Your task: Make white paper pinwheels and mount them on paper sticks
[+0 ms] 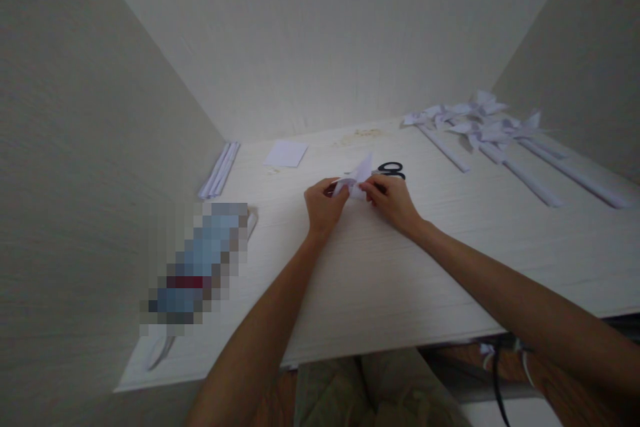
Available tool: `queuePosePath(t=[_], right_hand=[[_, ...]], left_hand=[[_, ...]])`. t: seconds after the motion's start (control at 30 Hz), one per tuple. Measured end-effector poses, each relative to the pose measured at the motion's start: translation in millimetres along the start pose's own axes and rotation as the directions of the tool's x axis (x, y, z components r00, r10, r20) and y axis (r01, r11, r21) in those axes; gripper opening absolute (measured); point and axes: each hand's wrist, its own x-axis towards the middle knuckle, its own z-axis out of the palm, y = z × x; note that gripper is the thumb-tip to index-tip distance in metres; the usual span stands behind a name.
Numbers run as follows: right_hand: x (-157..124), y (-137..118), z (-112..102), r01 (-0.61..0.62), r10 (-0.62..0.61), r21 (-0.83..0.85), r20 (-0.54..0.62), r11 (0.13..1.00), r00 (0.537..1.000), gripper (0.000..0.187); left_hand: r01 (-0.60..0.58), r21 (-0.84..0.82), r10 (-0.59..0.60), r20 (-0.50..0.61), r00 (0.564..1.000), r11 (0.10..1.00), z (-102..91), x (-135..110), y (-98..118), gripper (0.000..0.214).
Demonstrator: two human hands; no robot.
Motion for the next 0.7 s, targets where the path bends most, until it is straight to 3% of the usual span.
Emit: queuePosePath(t=[0.7], right_hand=[[1.0,1.3,0.0,-0.013,0.012,0.027,0.030,1.000,0.999,0.034]], left_hand=[[0.002,-0.023,-0.002,0.004,1.000,1.000,-0.5,1.1,0.8,0.008]])
